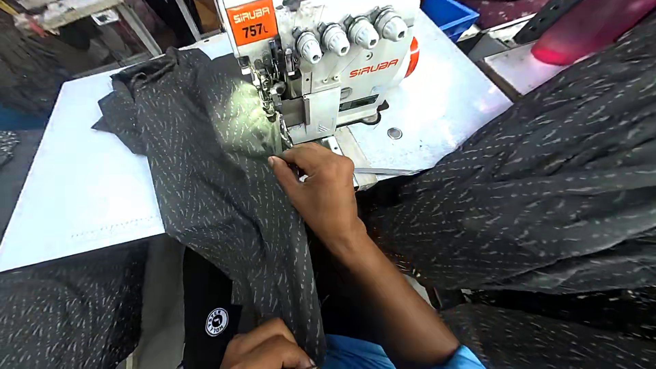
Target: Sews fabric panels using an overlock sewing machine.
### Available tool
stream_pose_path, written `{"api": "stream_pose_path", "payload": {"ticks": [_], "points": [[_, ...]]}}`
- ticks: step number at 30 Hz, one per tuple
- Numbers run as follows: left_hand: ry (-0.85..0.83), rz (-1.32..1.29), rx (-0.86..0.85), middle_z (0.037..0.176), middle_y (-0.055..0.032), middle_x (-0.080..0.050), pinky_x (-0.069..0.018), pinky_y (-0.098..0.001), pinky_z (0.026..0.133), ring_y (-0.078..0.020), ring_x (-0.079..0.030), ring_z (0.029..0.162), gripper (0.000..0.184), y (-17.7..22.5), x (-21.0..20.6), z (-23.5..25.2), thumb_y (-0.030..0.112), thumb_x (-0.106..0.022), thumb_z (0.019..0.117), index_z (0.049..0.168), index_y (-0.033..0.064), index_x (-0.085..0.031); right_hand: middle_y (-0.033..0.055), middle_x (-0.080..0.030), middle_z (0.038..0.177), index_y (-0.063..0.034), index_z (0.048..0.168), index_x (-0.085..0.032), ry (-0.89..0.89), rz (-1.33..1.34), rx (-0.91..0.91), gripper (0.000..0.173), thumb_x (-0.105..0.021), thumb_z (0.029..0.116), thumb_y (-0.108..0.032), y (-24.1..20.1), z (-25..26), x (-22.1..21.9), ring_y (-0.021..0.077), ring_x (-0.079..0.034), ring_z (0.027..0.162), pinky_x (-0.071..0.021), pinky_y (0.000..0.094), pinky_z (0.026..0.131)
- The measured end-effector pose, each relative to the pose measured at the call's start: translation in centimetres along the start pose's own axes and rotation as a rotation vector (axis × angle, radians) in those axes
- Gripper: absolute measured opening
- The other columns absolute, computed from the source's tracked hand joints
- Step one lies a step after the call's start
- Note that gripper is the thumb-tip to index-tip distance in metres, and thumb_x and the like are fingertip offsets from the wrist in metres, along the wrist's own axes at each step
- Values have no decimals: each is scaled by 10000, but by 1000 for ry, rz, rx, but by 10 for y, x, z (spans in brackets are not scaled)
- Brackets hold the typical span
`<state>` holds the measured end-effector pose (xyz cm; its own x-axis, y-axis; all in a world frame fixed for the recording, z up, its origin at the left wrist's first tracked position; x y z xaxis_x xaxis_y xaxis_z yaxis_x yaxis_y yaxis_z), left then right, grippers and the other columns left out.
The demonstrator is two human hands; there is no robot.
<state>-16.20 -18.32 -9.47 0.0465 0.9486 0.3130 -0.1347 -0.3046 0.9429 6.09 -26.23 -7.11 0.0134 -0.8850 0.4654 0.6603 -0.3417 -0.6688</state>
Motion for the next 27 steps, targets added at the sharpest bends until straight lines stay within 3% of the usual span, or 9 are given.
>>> {"api": "stream_pose_path", "payload": {"ticks": [3, 6, 8, 10, 13, 15, 19, 24, 27], "points": [[-40, 44, 44, 842, -110, -677, -561, -239, 709, -123, -657, 792, 130, 2, -2, 0, 109, -781, 903, 905, -11, -732, 35, -713, 843, -76, 851, -742, 9, -9, -10, 133, -737, 935, -179, -2, 0, 0, 107, -667, 713, -547, 272, 599], [-65, 68, 81, 843, -119, -682, -567, -271, 700, -142, -663, 782, 141, 5, -1, -4, 120, -782, 900, 901, -12, -734, -5, -640, 678, -73, 827, -721, -22, 436, -267, 156, -770, 918, -189, 20, -3, -12, 64, -525, 508, -429, 223, 447], [-69, 71, 117, 842, -118, -685, -572, -284, 699, -147, -666, 780, 133, 4, 0, -6, 118, -779, 903, 904, -9, -739, 59, -694, 741, -23, 893, -714, -39, 709, -432, 152, -801, 894, -148, 31, -6, -23, 118, -612, 553, -537, 269, 508], [-73, 65, 158, 838, -109, -685, -571, -272, 696, -139, -662, 779, 129, 1, 1, -5, 119, -777, 908, 906, -7, -747, 106, -727, 855, 6, 1055, -679, -29, 827, -517, 233, -801, 879, -83, 33, -9, -28, 168, -701, 667, -625, 303, 613], [-78, 54, 176, 839, -106, -689, -572, -260, 698, -132, -665, 780, 119, -4, -4, -2, 112, -771, 913, 907, -6, -753, 122, -742, 899, -18, 1268, -539, -39, 930, -606, 450, -780, 889, -51, 30, -8, -31, 175, -734, 722, -633, 301, 646], [-77, 58, 173, 841, -99, -690, -575, -264, 699, -132, -665, 780, 118, -8, -7, -1, 118, -772, 914, 909, 1, -756, 121, -729, 882, -1, 1328, -528, -117, 1078, -669, 457, -731, 926, -75, 31, -6, -34, 160, -720, 738, -624, 315, 684], [-111, 205, 161, 867, -86, -695, -574, -286, 681, -138, -671, 778, 136, -21, -15, 3, 184, -740, 952, 941, 51, -767, 126, -728, 892, 34, 1147, -640, -335, 1304, -638, 191, -625, 998, -84, 36, 6, -46, 155, -728, 772, -634, 335, 740], [-126, 214, 160, 892, -74, -711, -589, -291, 705, -132, -681, 795, 129, -40, -16, 9, 187, -736, 952, 951, 66, -778, 79, -713, 758, -5, 960, -726, -217, 797, -402, 217, -635, 1023, -192, 46, 18, -46, 139, -681, 638, -586, 312, 587], [-121, 304, 114, 907, -71, -713, -587, -299, 670, -136, -688, 782, 135, -51, -20, 6, 205, -703, 977, 972, 90, -774, 73, -684, 720, -22, 907, -720, -258, 776, -377, 233, -633, 1026, -202, 46, 17, -41, 134, -645, 593, -554, 292, 537]]}}
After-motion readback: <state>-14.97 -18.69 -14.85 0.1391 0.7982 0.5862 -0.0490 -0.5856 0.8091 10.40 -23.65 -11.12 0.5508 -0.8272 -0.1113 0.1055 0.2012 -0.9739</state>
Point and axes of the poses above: each hand's wrist, its own z-axis towards the middle knuckle, its own x-axis out of the back of the hand, y = z × x, the point moved 4 cm from there along z, towards the middle knuckle
